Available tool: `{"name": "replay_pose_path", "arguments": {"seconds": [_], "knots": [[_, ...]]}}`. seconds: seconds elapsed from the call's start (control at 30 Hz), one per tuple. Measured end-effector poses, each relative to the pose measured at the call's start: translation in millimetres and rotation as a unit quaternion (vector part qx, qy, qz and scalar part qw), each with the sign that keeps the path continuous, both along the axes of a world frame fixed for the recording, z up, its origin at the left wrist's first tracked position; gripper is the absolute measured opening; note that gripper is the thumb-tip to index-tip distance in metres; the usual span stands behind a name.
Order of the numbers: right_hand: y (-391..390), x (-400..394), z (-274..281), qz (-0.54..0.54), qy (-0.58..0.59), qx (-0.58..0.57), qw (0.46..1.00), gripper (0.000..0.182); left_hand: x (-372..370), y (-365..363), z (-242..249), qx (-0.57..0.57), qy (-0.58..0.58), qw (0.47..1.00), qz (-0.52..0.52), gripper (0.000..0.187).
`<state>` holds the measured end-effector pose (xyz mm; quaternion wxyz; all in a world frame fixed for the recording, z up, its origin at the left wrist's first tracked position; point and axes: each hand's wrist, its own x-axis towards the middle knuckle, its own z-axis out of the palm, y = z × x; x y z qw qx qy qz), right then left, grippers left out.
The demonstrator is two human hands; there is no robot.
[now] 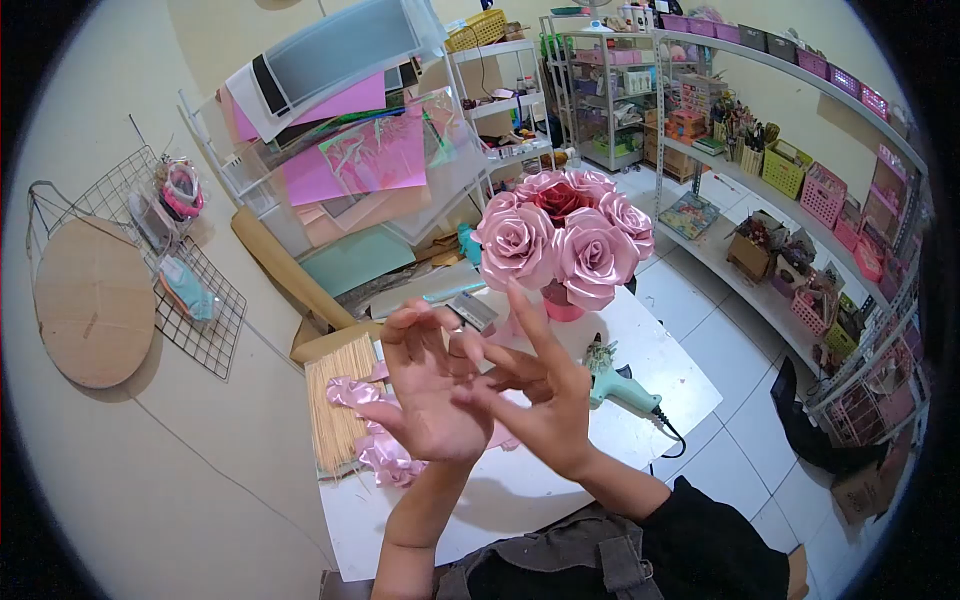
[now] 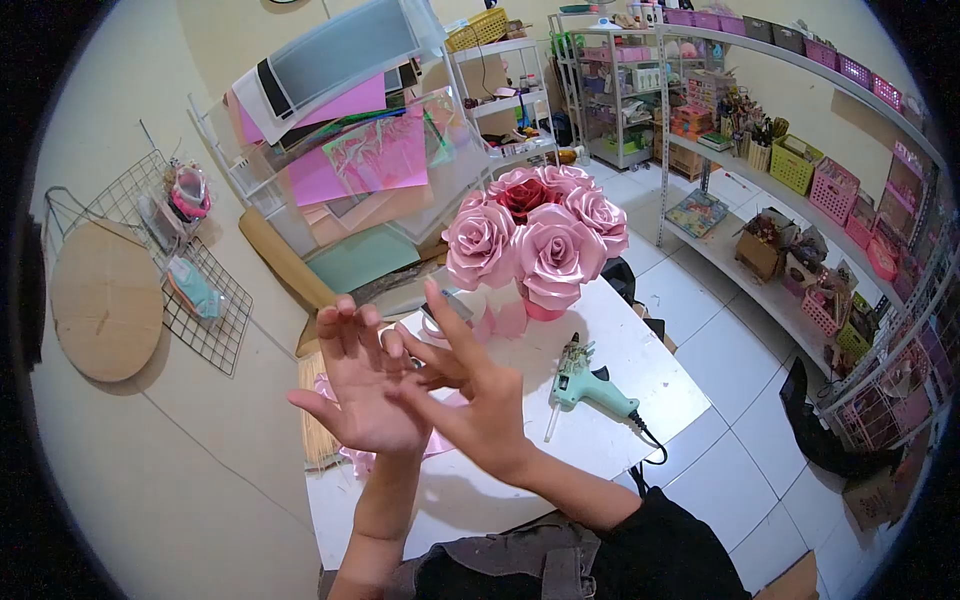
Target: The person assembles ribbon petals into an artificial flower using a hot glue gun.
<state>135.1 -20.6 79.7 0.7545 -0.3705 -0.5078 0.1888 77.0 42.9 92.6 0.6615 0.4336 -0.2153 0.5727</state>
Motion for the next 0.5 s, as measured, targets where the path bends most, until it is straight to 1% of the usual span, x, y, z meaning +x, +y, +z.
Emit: {"name": "replay_pose_path", "arguments": {"seconds": [0.03,0.07,0.1,0.17,0.2,0.23,0.3,0.33,0.4,0.43,0.5], "knots": [[4.2,3.7,-0.7,0.013,0.027,0.002,1.0,0.071,1.5,-1.2,0.3,-0.008,0.016,0.997,0.07,0.07],[4.9,9.0,0.4,0.001,0.047,-0.017,0.999,0.063,2.0,10.5,-9.2,0.052,-0.015,0.999,-0.01,0.074],[5.3,18.8,0.3,0.001,0.046,-0.016,0.999,0.063,1.8,8.3,-7.3,0.052,-0.016,0.998,-0.01,0.074],[3.3,40.2,0.4,0.016,0.061,-0.022,0.998,0.055,1.7,2.5,-1.2,0.047,0.074,0.995,0.039,0.075],[-0.5,44.0,3.5,0.01,0.075,-0.022,0.997,0.046,-0.2,5.8,-1.5,0.051,0.066,0.997,-0.003,0.075],[-4.3,48.1,5.8,0.009,0.073,-0.02,0.997,0.046,-2.3,7.5,0.0,0.052,0.063,0.997,-0.005,0.075],[-11.5,55.0,8.2,-0.012,0.084,-0.042,0.996,0.04,-7.9,10.9,2.9,-0.031,0.049,0.995,-0.085,0.075],[-13.3,57.1,8.7,-0.019,0.09,-0.042,0.995,0.035,-11.2,14.4,5.4,-0.03,0.049,0.995,-0.085,0.075],[-14.9,62.3,5.8,-0.024,0.099,-0.039,0.994,0.034,-19.8,23.9,11.9,-0.064,0.033,0.987,-0.145,0.068],[-15.6,64.6,4.8,-0.03,0.108,-0.037,0.993,0.032,-26.7,28.5,16.5,-0.063,0.033,0.987,-0.143,0.068],[-17.1,66.9,4.6,-0.042,0.11,-0.033,0.993,0.03,-45.7,39.8,28.0,-0.094,0.116,0.976,-0.159,0.071]]}}
